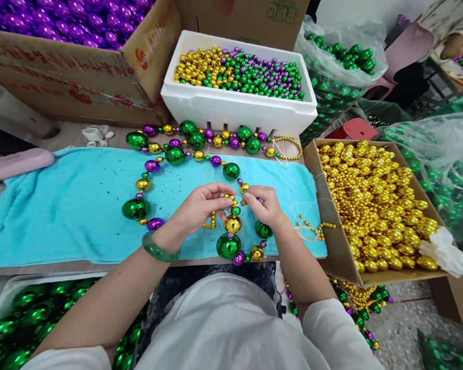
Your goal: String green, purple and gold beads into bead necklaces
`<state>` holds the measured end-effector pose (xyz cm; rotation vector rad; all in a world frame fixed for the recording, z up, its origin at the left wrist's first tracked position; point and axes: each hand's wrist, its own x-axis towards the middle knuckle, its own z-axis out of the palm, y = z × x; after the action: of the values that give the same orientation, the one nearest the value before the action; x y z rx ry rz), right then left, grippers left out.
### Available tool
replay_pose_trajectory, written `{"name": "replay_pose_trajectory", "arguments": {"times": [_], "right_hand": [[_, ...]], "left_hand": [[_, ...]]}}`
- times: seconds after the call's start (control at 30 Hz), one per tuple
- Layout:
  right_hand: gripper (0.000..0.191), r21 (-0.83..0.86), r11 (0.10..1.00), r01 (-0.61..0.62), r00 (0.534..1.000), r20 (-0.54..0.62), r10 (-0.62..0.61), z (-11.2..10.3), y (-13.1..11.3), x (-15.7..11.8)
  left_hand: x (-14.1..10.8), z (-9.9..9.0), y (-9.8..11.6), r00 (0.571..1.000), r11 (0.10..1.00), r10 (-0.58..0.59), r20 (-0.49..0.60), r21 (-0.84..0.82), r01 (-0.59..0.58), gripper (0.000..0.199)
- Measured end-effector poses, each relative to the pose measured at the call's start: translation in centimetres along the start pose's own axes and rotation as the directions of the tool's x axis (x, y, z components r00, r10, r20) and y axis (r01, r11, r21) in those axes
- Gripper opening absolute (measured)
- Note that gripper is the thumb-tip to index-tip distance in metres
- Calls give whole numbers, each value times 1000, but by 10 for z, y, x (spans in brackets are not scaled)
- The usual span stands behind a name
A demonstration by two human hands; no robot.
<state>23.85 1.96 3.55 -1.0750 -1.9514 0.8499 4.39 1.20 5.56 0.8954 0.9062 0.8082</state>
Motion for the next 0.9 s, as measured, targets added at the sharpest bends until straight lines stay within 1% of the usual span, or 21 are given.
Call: {"name": "replay_pose_trajectory", "arguments": {"times": [0.1, 0.27, 0.33, 0.37, 0.4, 0.43, 0.47, 0.5, 0.53, 0.57, 0.6, 0.63, 0.67, 0.73, 0.8, 0.83, 0.87, 0.9], "right_hand": [[52, 24, 1000, 6, 1000, -6, -6, 0, -1, -1], [53, 111, 994, -1, 999, -40, 5, -1, -1, -3], [57, 148, 988, -50, 994, -86, 63, -4, 4, -5], [60, 150, 984, -94, 985, -127, 113, -5, 8, -5], [61, 124, 980, -156, 969, -175, 177, -8, 14, -5], [60, 61, 969, -241, 942, -224, 249, -11, 20, -6], [57, -38, 939, -342, 909, -268, 321, -15, 27, -7], [52, -158, 881, -446, 871, -302, 387, -18, 34, -8], [46, -278, 797, -536, 833, -327, 447, -22, 42, -10], [41, -382, 702, -601, 798, -341, 497, -25, 49, -12], [37, -462, 616, -638, 769, -344, 538, -28, 56, -15], [33, -521, 550, -653, 750, -338, 569, -29, 63, -18], [31, -564, 505, -653, 738, -327, 589, -31, 68, -21], [29, -623, 457, -634, 735, -302, 608, -32, 74, -26], [29, -656, 441, -612, 751, -309, 583, -32, 71, -28], [29, -654, 453, -605, 768, -330, 549, -31, 66, -28], [30, -632, 496, -595, 790, -349, 504, -28, 59, -27], [33, -581, 579, -571, 818, -349, 457, -24, 50, -26]], "left_hand": [[0, -1, 0, 1000, 1000, 1, 4, 2, -1, 27], [0, 1, 1, 1000, 1000, 10, -14, 4, -10, 27], [-2, 0, 3, 999, 999, 31, -27, 30, -30, 26], [-3, -1, 4, 998, 998, 48, -33, 51, -47, 25], [-4, -2, 5, 997, 995, 70, -39, 75, -67, 24], [-5, -3, 6, 995, 991, 92, -41, 101, -88, 23], [-7, -4, 7, 993, 986, 114, -41, 127, -108, 22], [-8, -6, 8, 990, 980, 133, -39, 152, -126, 21], [-9, -7, 10, 988, 974, 150, -39, 177, -141, 21], [-10, -8, 11, 986, 968, 164, -42, 201, -153, 21], [-10, -9, 12, 983, 960, 178, -48, 226, -163, 21], [-11, -9, 13, 980, 952, 193, -57, 254, -173, 21], [-12, -10, 14, 976, 941, 209, -68, 286, -182, 21], [-13, -9, 16, 967, 915, 241, -87, 352, -197, 21], [-15, -7, 17, 956, 889, 274, -104, 407, -210, 20], [-16, -6, 17, 949, 876, 293, -115, 429, -219, 19], [-16, -4, 17, 941, 864, 315, -127, 449, -228, 18], [-17, -2, 17, 931, 852, 337, -142, 467, -237, 17]]}}
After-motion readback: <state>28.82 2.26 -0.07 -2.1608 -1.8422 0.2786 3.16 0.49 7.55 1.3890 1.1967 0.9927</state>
